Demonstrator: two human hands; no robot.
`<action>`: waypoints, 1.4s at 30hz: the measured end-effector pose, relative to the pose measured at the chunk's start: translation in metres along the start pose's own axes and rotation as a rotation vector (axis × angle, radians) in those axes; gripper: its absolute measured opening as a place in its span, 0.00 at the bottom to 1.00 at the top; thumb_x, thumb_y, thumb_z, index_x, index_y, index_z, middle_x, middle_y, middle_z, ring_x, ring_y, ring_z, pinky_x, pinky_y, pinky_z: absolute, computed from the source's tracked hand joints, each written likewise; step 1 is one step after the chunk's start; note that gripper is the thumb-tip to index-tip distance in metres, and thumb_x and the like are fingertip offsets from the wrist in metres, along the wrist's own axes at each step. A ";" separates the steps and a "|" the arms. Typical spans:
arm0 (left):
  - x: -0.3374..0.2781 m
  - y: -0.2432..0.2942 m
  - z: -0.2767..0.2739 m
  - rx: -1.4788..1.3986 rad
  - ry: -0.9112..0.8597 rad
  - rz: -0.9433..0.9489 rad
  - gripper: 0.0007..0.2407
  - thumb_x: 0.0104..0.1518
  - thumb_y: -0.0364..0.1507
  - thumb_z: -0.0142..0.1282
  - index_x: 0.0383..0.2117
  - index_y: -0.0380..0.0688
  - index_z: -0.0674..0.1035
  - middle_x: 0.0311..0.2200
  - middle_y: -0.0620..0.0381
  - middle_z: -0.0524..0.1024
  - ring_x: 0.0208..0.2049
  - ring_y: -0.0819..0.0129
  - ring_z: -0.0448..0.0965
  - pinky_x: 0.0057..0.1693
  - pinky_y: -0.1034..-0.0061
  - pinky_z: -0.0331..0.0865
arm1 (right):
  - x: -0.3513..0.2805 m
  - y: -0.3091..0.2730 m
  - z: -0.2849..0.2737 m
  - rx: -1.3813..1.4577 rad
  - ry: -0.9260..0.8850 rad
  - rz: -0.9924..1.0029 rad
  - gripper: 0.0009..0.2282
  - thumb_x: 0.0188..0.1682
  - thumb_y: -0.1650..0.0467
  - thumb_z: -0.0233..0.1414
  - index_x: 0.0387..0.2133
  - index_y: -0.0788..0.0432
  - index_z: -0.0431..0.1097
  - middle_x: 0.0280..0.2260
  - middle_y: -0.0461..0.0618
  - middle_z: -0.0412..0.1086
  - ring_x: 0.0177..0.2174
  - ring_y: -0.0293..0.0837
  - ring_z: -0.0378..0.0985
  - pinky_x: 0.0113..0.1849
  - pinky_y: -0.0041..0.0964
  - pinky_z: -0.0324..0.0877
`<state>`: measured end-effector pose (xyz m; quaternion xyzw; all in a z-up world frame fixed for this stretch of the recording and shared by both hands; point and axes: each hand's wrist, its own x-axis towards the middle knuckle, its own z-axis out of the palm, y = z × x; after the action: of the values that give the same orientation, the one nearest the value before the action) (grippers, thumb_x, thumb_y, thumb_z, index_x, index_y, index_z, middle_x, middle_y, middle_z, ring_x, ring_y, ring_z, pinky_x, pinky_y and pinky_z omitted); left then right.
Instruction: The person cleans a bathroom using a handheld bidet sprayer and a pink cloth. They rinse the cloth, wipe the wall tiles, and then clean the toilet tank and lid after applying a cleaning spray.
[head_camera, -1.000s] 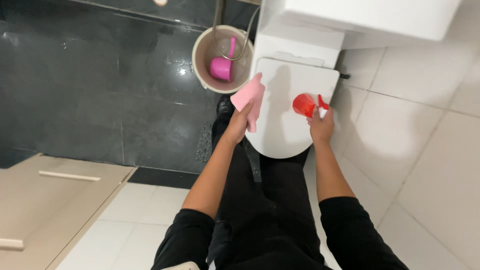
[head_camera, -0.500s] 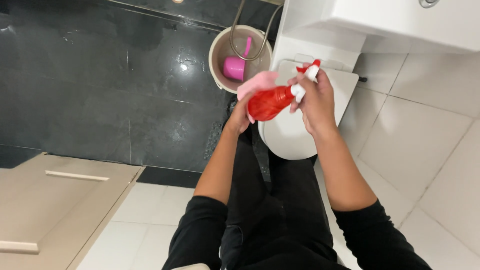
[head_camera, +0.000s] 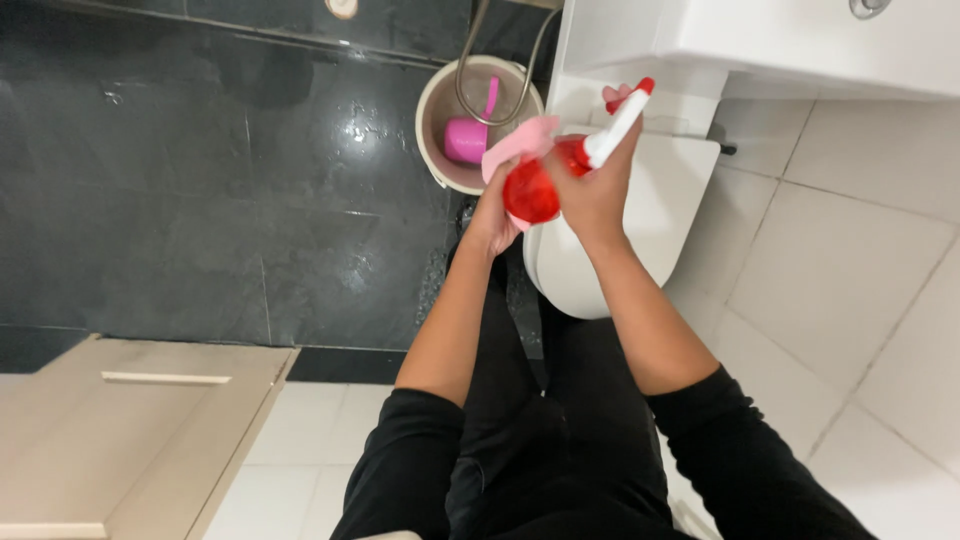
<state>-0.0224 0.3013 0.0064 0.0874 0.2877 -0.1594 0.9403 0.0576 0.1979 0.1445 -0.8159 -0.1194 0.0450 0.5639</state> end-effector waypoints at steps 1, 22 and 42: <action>0.006 0.001 -0.004 0.024 0.041 0.048 0.22 0.69 0.40 0.48 0.63 0.39 0.68 0.59 0.45 0.73 0.58 0.54 0.77 0.59 0.56 0.76 | 0.005 0.007 0.005 0.038 0.071 0.080 0.38 0.48 0.71 0.64 0.68 0.61 0.47 0.64 0.57 0.55 0.59 0.51 0.65 0.55 0.43 0.72; -0.030 -0.004 -0.073 0.445 0.424 0.001 0.24 0.61 0.48 0.49 0.55 0.44 0.74 0.46 0.56 0.79 0.43 0.68 0.81 0.46 0.67 0.75 | 0.024 0.075 0.038 -0.436 0.271 0.314 0.09 0.45 0.76 0.53 0.39 0.62 0.67 0.38 0.57 0.73 0.39 0.58 0.77 0.42 0.51 0.70; -0.012 -0.009 -0.059 0.871 0.543 0.284 0.22 0.66 0.43 0.47 0.52 0.34 0.78 0.45 0.51 0.80 0.46 0.70 0.76 0.54 0.75 0.67 | -0.029 0.152 -0.009 -0.218 0.192 0.145 0.24 0.56 0.70 0.58 0.63 0.62 0.59 0.52 0.55 0.69 0.42 0.46 0.75 0.47 0.39 0.72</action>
<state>-0.0655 0.3107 -0.0357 0.5458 0.4135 -0.1070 0.7209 0.0534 0.1315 0.0049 -0.8793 -0.0098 -0.0055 0.4761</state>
